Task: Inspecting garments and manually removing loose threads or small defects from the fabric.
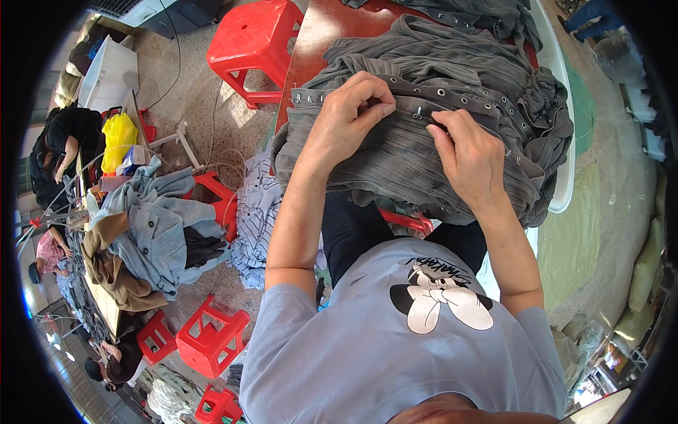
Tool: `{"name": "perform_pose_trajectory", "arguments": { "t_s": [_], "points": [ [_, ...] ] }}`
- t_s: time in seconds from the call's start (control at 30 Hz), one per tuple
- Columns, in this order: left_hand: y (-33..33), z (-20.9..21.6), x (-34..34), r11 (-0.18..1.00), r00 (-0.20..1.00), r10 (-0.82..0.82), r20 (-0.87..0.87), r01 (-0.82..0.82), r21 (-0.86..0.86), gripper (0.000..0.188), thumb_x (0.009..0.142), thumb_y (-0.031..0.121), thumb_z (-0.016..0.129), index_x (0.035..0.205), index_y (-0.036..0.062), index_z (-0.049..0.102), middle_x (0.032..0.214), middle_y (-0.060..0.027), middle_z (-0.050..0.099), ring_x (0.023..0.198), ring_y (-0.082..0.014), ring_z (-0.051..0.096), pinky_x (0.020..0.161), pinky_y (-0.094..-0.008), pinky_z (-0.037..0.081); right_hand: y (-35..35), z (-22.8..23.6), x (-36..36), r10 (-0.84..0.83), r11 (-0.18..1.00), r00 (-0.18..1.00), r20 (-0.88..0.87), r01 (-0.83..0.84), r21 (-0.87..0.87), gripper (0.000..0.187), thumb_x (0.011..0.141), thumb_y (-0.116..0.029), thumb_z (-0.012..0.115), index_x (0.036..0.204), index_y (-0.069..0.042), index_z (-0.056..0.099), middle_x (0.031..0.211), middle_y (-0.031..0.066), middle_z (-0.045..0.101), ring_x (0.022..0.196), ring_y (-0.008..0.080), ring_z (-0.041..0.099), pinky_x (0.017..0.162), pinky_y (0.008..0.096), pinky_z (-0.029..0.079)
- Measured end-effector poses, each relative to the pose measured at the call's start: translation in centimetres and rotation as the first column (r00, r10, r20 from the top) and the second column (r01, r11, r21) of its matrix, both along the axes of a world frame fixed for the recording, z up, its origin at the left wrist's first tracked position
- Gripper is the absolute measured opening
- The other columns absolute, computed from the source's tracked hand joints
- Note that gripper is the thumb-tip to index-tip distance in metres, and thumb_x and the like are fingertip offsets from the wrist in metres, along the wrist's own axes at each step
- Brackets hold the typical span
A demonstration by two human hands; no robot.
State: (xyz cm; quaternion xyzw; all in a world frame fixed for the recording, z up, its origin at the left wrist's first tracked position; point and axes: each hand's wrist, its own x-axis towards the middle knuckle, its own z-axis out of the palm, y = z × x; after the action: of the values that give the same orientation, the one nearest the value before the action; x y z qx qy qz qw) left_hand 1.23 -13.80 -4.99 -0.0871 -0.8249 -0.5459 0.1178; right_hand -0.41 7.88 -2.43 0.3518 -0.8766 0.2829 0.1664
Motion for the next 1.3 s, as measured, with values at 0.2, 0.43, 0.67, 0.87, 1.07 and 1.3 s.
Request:
{"name": "perform_pose_trajectory", "arguments": {
  "t_s": [0.2, 0.43, 0.67, 0.87, 1.07, 1.3],
  "points": [
    [-0.2, -1.1, -0.3, 0.988, 1.0, 0.009, -0.007, -0.008, 0.157, 0.007, 0.088, 0.004, 0.069, 0.091, -0.0015, 0.066, 0.093, -0.0025, 0.061, 0.076, -0.011, 0.055, 0.068, -0.0261, 0.045, -1.3, 0.1, 0.0, 0.039, 0.996, 0.996, -0.082, -0.032, 0.083, 0.015, 0.087, -0.015, 0.07, 0.094, -0.005, 0.06, 0.083, 0.0062, 0.062, 0.07, 0.0229, 0.067, 0.059, 0.0333, 0.053],
    [-0.4, -1.5, -0.5, 0.963, 1.0, 0.008, -0.007, -0.006, 0.269, 0.008, 0.09, 0.006, 0.068, 0.091, -0.0022, 0.067, 0.093, -0.0022, 0.061, 0.078, -0.0094, 0.055, 0.068, -0.024, 0.045, -3.3, 0.1, 0.1, 0.029, 0.984, 0.986, -0.161, 0.0, 0.178, 0.018, 0.086, -0.016, 0.07, 0.084, -0.007, 0.055, 0.075, 0.0056, 0.056, 0.066, 0.0197, 0.065, 0.057, 0.0304, 0.054],
    [-0.3, -0.8, -0.3, 0.955, 0.998, -0.023, 0.061, 0.004, 0.298, 0.007, 0.09, 0.005, 0.067, 0.09, -0.0017, 0.065, 0.094, -0.0018, 0.061, 0.09, -0.0109, 0.056, 0.082, -0.0248, 0.044, -4.2, -0.1, -0.2, 0.018, 0.965, 0.975, -0.221, 0.041, 0.26, 0.017, 0.087, -0.015, 0.067, 0.081, -0.007, 0.053, 0.074, 0.0051, 0.056, 0.066, 0.0165, 0.066, 0.057, 0.0285, 0.054],
    [-0.6, -1.3, -0.3, 0.95, 1.0, -0.004, 0.01, 0.001, 0.313, 0.008, 0.092, 0.006, 0.066, 0.09, -0.001, 0.066, 0.094, -0.0013, 0.061, 0.088, -0.0095, 0.056, 0.08, -0.0235, 0.045, -4.0, -0.2, -0.2, 0.015, 0.953, 0.989, -0.15, 0.031, 0.302, 0.014, 0.089, -0.014, 0.068, 0.092, -0.006, 0.057, 0.081, 0.007, 0.061, 0.069, 0.0224, 0.067, 0.059, 0.0335, 0.053],
    [-2.7, -2.2, -0.4, 0.868, 0.959, 0.281, 0.036, -0.27, 0.417, 0.007, 0.091, 0.003, 0.06, 0.095, 0.0012, 0.065, 0.093, -0.0029, 0.066, 0.087, -0.012, 0.06, 0.081, -0.0257, 0.048, -0.5, 0.4, 0.0, -0.194, 0.978, 0.98, 0.055, 0.188, 0.092, 0.04, 0.085, -0.031, 0.073, 0.113, -0.005, 0.061, 0.099, 0.0104, 0.07, 0.079, 0.0283, 0.07, 0.066, 0.0373, 0.055],
    [-1.8, -0.4, 0.7, 0.97, 0.972, -0.026, -0.235, -0.033, -0.242, 0.025, 0.074, -0.002, 0.071, 0.097, 0.0072, 0.069, 0.104, -0.0055, 0.061, 0.104, -0.0255, 0.054, 0.095, -0.0367, 0.041, 2.3, 0.3, -0.3, -0.226, 0.968, 0.956, 0.189, 0.198, 0.156, 0.034, 0.084, -0.027, 0.074, 0.108, -0.006, 0.064, 0.093, 0.0092, 0.071, 0.073, 0.0253, 0.07, 0.064, 0.0362, 0.054]
  ]
}}
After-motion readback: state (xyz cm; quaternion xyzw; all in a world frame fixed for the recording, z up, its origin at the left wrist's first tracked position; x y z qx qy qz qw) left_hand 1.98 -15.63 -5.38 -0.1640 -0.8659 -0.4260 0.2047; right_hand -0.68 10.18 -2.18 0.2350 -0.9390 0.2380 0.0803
